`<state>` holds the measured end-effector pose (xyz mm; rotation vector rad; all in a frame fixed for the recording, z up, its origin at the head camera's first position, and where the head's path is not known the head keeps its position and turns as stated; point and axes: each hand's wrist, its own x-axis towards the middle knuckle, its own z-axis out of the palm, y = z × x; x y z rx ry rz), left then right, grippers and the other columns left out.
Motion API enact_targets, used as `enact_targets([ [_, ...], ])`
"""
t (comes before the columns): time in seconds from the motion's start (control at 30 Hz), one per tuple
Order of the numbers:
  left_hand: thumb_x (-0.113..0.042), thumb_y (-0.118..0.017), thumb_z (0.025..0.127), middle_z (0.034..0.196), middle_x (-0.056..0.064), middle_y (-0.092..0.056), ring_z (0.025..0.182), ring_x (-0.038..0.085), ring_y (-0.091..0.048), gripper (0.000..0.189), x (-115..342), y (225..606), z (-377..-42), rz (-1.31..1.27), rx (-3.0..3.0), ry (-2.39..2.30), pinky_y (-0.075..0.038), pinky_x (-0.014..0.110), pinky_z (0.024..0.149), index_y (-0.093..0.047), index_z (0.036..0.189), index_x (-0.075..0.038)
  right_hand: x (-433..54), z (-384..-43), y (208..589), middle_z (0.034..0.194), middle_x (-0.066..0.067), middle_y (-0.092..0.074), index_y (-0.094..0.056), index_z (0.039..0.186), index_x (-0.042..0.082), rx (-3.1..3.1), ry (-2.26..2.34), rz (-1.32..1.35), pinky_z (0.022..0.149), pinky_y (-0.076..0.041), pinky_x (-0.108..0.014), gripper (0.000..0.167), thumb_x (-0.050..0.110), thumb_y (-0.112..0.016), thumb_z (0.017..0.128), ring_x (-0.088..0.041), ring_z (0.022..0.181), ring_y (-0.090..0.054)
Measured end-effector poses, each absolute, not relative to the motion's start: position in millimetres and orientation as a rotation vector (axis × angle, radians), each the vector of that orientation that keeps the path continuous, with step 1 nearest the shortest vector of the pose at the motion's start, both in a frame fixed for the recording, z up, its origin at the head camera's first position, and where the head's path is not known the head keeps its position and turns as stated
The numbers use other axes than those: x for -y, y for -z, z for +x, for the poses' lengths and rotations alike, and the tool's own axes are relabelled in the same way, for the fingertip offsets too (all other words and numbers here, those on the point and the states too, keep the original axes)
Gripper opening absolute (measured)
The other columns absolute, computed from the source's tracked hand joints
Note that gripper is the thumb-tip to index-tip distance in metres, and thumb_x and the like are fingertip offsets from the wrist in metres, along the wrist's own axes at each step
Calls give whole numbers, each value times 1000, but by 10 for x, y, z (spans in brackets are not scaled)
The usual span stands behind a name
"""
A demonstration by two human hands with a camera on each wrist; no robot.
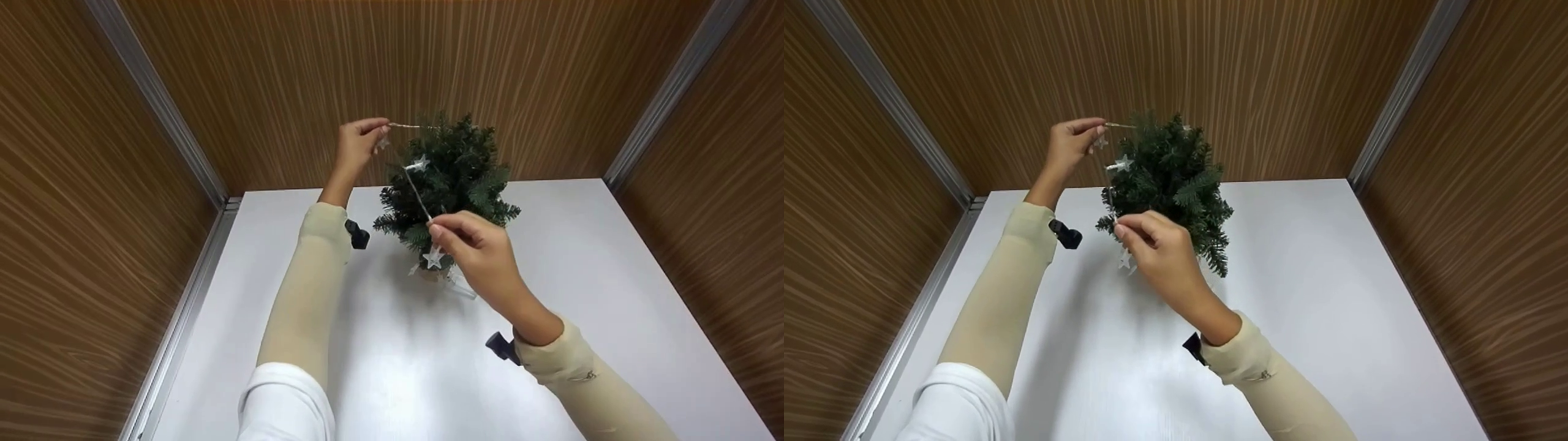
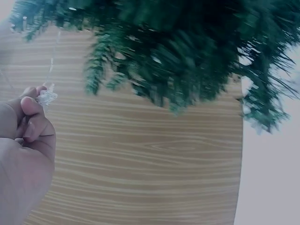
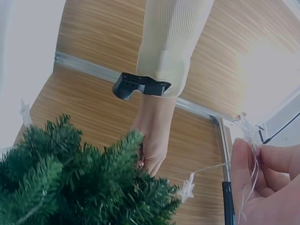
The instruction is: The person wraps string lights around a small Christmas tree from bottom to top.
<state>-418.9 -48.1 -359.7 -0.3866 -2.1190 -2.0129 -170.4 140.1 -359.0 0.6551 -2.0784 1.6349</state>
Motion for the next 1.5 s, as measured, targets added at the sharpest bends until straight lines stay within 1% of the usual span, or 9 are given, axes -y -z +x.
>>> enact_targets([
  [0.1,-6,-66,97,101,16,-74,53,4,-50,23,501,3680,-4162,-373,2147,2010,-43,17,51,-72,116,8,-1345,-1693,3624,84,-6,-69,-76,99,2,2103,-1623,679,65,-53,-22,8,4,-70,94,-13,74,-64],
  [0.3,-9,-66,98,112,21,-73,57,4,-52,27,547,3780,-4063,-378,2150,2072,-44,18,54,-71,119,6,-1265,-1642,3696,87,-5,-69,-76,100,2,2181,-1624,741,61,-55,-23,10,8,-70,95,-15,70,-65],
  [0.4,-11,-66,98,111,20,-73,60,5,-53,26,560,3805,-4018,-407,2179,2084,-44,18,55,-72,119,4,-1257,-1619,3750,89,-6,-71,-76,101,1,2207,-1618,755,64,-56,-23,11,6,-70,94,-16,72,-66],
  [0.57,-11,-65,99,110,19,-72,62,7,-53,24,559,3853,-3966,-473,2232,2064,-43,18,54,-73,117,2,-1260,-1590,3842,92,-6,-72,-76,102,2,2232,-1598,756,69,-56,-21,11,5,-71,93,-9,77,-66],
  [0.73,-11,-65,99,105,14,-73,59,6,-51,23,550,3915,-3919,-464,2248,2104,-44,20,53,-73,117,0,-1270,-1562,3906,90,-6,-72,-76,102,2,2236,-1587,771,68,-56,-22,10,6,-71,93,-10,76,-66],
  [0.87,-12,-67,98,105,10,-75,58,6,-50,22,556,3933,-3901,-476,2254,2085,-45,21,55,-74,115,-2,-1298,-1542,3905,90,-6,-71,-76,101,2,2234,-1611,768,68,-57,-22,10,6,-71,94,-11,77,-67],
  [1.1,-10,-68,97,104,12,-75,58,6,-50,21,593,4011,-3879,-540,2231,2054,-45,20,55,-73,114,1,-1346,-1546,3927,90,-6,-71,-76,102,2,2203,-1630,767,70,-56,-22,10,5,-70,94,-11,78,-66],
  [1.33,-5,-66,97,104,16,-72,59,9,-52,21,597,4087,-3851,-507,2120,2151,-46,21,56,-71,116,4,-1366,-1544,3937,90,-6,-71,-75,101,1,2199,-1618,761,70,-56,-23,10,5,-70,94,-11,78,-66],
  [1.5,-7,-68,96,106,8,-73,57,7,-52,25,616,4100,-3821,-498,2046,2224,-45,19,55,-69,118,6,-1394,-1535,3929,90,-5,-71,-76,100,1,2208,-1606,731,70,-57,-23,9,5,-70,94,-11,79,-66],
])
